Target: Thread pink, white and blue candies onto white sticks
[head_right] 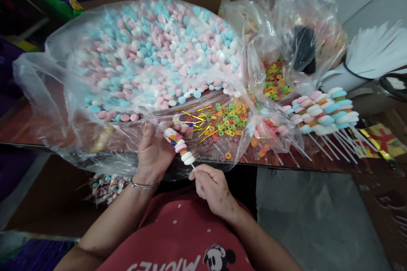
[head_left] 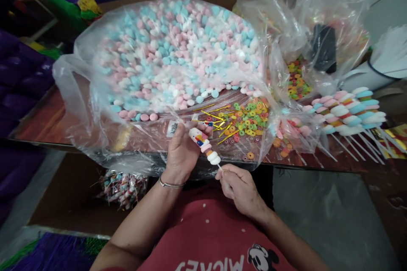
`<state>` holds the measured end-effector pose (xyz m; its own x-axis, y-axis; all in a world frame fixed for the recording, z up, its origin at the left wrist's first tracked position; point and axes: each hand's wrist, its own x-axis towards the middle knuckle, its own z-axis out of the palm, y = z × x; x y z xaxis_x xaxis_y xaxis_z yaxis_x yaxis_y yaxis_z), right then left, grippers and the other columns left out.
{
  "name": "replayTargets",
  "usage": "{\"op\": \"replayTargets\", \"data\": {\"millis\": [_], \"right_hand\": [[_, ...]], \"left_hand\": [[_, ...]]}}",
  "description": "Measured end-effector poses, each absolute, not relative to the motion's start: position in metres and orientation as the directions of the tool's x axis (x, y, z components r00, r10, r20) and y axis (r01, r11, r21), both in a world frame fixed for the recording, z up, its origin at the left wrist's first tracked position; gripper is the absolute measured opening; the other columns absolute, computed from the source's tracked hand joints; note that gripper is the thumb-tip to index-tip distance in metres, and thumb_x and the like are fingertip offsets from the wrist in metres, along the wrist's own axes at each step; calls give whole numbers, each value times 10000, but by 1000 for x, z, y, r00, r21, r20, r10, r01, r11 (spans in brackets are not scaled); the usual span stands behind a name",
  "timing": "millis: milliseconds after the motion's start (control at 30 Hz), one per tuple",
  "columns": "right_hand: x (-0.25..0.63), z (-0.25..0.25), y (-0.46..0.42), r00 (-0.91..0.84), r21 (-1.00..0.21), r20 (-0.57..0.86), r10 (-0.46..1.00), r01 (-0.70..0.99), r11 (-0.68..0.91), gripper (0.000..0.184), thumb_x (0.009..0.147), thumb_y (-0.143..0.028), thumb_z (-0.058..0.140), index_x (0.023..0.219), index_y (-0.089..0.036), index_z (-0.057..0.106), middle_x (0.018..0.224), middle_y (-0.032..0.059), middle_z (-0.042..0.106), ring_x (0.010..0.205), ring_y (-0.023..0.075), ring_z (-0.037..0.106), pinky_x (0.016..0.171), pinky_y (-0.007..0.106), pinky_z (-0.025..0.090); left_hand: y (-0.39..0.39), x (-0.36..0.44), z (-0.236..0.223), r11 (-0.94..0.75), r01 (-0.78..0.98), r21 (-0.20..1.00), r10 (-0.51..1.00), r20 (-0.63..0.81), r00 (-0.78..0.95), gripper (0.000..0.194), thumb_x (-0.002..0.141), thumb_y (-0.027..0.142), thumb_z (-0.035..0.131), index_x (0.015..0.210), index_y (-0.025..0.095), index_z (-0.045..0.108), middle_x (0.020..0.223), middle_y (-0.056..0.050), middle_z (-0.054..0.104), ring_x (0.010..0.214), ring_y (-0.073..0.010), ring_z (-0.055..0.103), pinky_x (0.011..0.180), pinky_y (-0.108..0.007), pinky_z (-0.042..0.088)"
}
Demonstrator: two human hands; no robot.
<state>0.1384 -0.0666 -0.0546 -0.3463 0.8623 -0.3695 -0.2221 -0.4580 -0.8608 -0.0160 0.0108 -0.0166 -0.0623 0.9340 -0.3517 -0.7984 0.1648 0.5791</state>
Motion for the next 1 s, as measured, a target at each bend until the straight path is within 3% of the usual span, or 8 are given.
{"op": "replayTargets", "data": {"millis": [100, 200, 333, 467, 600, 800, 933, 1000], "right_hand": [[138, -59, -66, -396, -792, -393, 830, -313, -524, 211, 857, -319, 481, 760, -157, 576, 414, -109, 316, 357, 43, 194, 365, 188, 164], [138, -57, -67, -367, -851, -388, 846, -209, -481, 225, 861, -336, 472, 773, -160, 580, 428, -102, 313, 368, 52, 223, 371, 192, 183], [140, -51, -67, -268, -978, -127, 955, 196, -75, 250, 907, -323, 443, 774, -169, 588, 532, -56, 419, 476, 69, 369, 472, 200, 310], [140, -49, -66, -345, -862, 176, 922, 398, 313, 300, 941, -224, 397, 679, -181, 536, 569, -35, 472, 506, 70, 416, 517, 209, 334], [140, -53, -67, -393, -731, 342, 853, 459, 505, 284, 937, -170, 392, 725, -188, 580, 556, -22, 533, 489, 87, 470, 511, 220, 366], [141, -62, -69, -285, -574, 482, 829, 612, 544, 249, 928, -125, 408, 1006, -156, 642, 634, 16, 650, 556, 121, 593, 572, 237, 453], [140, -65, -71, -365, -391, 564, 740, 671, 630, 236, 909, -99, 442, 1032, -117, 643, 584, 12, 627, 505, 127, 550, 552, 266, 427], [138, -64, -71, -382, -381, 554, 740, 673, 633, 214, 908, -96, 444, 962, -122, 650, 556, 3, 599, 490, 121, 521, 540, 268, 402]], "left_hand": [[16, -19, -18, 115, -818, 564, 942, -323, -90, 383, 708, 509, 771, 815, 152, 680, 794, -60, 729, 830, -217, 712, 789, -355, 567], [19, -18, -20, 96, -808, 582, 944, -310, -111, 388, 664, 479, 815, 830, 157, 676, 754, -35, 719, 776, -197, 712, 768, -334, 569], [17, -11, -22, 42, -719, 694, 924, -300, -236, 358, 617, 335, 871, 828, 149, 650, 661, 16, 671, 628, -156, 689, 626, -260, 549], [15, -9, -21, 80, -698, 711, 905, -345, -248, 361, 644, 375, 854, 763, 135, 612, 547, 53, 574, 490, -112, 621, 419, -168, 422], [15, -8, -21, 141, -732, 667, 881, -422, -216, 324, 754, 406, 775, 785, 137, 596, 511, 60, 550, 461, -97, 601, 498, -186, 489], [12, -4, -22, 248, -742, 623, 859, -495, -129, 308, 814, 414, 717, 797, 135, 588, 497, 69, 536, 455, -112, 607, 590, -252, 550], [11, -4, -21, 248, -756, 605, 863, -493, -111, 291, 823, 402, 710, 808, 134, 598, 520, 64, 541, 465, -100, 594, 600, -247, 545], [12, -4, -20, 200, -766, 610, 877, -460, -137, 288, 797, 386, 738, 786, 138, 594, 550, 58, 552, 466, -85, 574, 599, -237, 537]]}}
